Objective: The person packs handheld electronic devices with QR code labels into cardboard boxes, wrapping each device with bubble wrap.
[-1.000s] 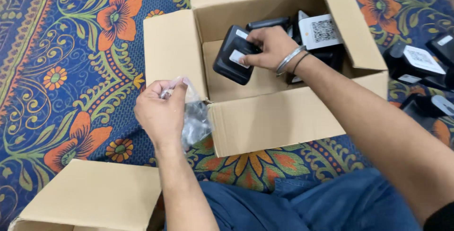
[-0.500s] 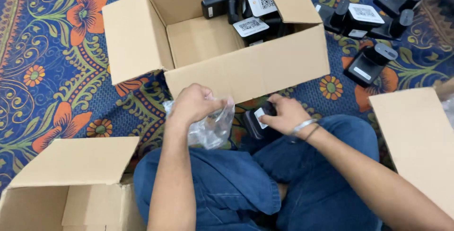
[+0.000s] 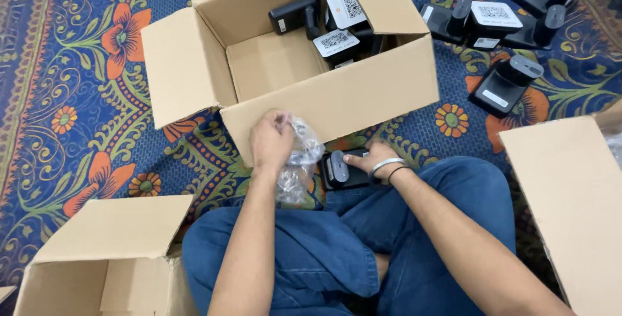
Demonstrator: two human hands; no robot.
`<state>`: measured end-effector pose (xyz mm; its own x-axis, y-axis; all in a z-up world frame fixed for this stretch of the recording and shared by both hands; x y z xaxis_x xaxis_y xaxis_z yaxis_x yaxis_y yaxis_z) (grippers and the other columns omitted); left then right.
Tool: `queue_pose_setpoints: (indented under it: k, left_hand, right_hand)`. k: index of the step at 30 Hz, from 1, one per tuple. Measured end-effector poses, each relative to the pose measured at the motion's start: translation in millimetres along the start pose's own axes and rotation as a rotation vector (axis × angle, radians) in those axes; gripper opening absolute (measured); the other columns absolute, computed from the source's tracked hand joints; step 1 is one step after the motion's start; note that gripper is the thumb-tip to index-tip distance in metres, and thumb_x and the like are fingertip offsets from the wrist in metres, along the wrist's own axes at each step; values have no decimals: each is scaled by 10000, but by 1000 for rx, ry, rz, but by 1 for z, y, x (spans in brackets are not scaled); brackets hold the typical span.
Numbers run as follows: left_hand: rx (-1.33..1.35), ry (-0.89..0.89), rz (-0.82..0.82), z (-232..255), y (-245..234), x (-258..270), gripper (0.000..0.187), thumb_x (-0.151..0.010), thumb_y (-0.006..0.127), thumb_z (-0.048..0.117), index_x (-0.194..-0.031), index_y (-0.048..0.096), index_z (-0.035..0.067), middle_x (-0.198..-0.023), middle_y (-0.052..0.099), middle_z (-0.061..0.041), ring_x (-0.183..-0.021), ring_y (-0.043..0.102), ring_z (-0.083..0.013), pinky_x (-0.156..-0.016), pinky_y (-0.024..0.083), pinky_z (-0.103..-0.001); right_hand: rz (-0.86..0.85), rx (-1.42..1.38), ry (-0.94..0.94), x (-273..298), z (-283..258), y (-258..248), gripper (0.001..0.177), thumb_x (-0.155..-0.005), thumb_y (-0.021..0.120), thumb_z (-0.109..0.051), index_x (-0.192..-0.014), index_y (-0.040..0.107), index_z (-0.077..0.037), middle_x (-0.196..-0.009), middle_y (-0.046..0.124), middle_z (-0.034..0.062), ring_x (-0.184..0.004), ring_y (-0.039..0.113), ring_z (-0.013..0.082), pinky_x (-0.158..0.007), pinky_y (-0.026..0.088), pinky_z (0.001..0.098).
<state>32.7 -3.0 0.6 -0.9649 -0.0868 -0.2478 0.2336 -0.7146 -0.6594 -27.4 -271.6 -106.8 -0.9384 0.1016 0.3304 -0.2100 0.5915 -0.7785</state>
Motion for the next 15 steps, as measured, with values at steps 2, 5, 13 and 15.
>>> queue_pose_setpoints:
  k: [2, 5, 13, 15]
  left_hand:
    - [5, 12, -52, 18, -26, 10, 128, -858, 676, 188, -916, 733, 89, -784, 724, -155, -745, 708, -344, -716, 540, -461]
    - [4, 122, -120, 27, -47, 20, 121, -736, 711, 99, -853, 740, 105, -752, 690, -130, -703, 693, -315, -684, 542, -429]
    - [-33, 61, -686, 31, -71, 31, 276, -706, 788, 63, -677, 529, -28, -602, 539, -178, -621, 576, -366, -589, 510, -454]
    - [-50, -183, -630, 36, -81, 29, 386, -750, 888, 207, -678, 586, -22, -614, 609, -180, -607, 649, -366, -578, 535, -478]
  right_hand:
    - [-62, -4, 37, -21, 29, 20, 861, -689, 818, -626, -1254, 664, 5, -1255, 673, 253, -1205, 627, 383, -1029, 506, 423]
    - [-129, 59, 118, -21, 30, 24, 1020, -600, 913, -555, -1347, 553, 39, -1325, 612, 283, -1264, 574, 408, -1061, 493, 419]
    - [-297, 160, 155, 33, -35, -12, 1220, -510, 955, -404, -1514, 368, -33, -1379, 561, 327, -1202, 631, 468, -1028, 552, 498]
    - [-258, 339, -32, 38, -46, -10, 1190, -502, 1016, -405, -1485, 413, -113, -1453, 422, 310, -1307, 509, 481, -1098, 465, 484]
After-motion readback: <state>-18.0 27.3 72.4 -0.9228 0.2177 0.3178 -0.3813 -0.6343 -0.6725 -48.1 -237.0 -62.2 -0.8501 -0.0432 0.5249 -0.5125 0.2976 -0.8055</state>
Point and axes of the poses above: each hand's wrist, its own x-axis away from the middle knuckle, its own y-axis out of the palm, z = x × y, the point moved 4 cm from there along -x, towards the middle knuckle
